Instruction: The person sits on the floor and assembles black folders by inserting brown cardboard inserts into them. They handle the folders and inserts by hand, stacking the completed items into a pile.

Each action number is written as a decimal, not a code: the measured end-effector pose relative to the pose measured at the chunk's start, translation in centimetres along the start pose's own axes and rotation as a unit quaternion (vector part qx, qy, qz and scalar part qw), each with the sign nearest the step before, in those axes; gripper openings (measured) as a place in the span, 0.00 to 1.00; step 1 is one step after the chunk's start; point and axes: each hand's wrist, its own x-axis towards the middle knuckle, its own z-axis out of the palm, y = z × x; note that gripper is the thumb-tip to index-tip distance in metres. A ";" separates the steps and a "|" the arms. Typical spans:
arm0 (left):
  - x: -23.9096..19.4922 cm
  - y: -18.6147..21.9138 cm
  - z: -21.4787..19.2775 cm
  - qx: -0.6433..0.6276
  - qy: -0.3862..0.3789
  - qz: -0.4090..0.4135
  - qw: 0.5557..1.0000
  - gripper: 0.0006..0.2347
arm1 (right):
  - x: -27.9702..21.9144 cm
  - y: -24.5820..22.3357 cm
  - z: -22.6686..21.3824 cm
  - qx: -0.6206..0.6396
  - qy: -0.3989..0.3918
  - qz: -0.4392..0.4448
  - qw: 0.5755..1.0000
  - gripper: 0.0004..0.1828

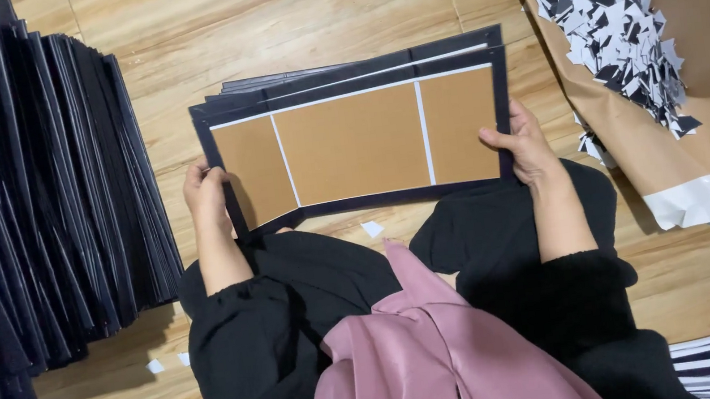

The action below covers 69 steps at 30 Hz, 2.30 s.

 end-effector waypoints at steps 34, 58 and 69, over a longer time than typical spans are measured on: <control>-13.6 12.5 -12.1 0.231 -0.278 0.331 0.872 0.30 | -2.5 0.6 -3.6 -0.136 -0.257 0.032 0.956 0.13; 0.4 7.7 20.5 0.641 -0.295 0.356 0.613 0.29 | 1.3 -0.3 -4.6 -0.163 -0.299 0.026 0.940 0.12; -0.2 7.2 19.8 0.667 -0.300 0.312 0.607 0.24 | 1.3 -0.8 -4.1 -0.165 -0.305 0.036 0.937 0.15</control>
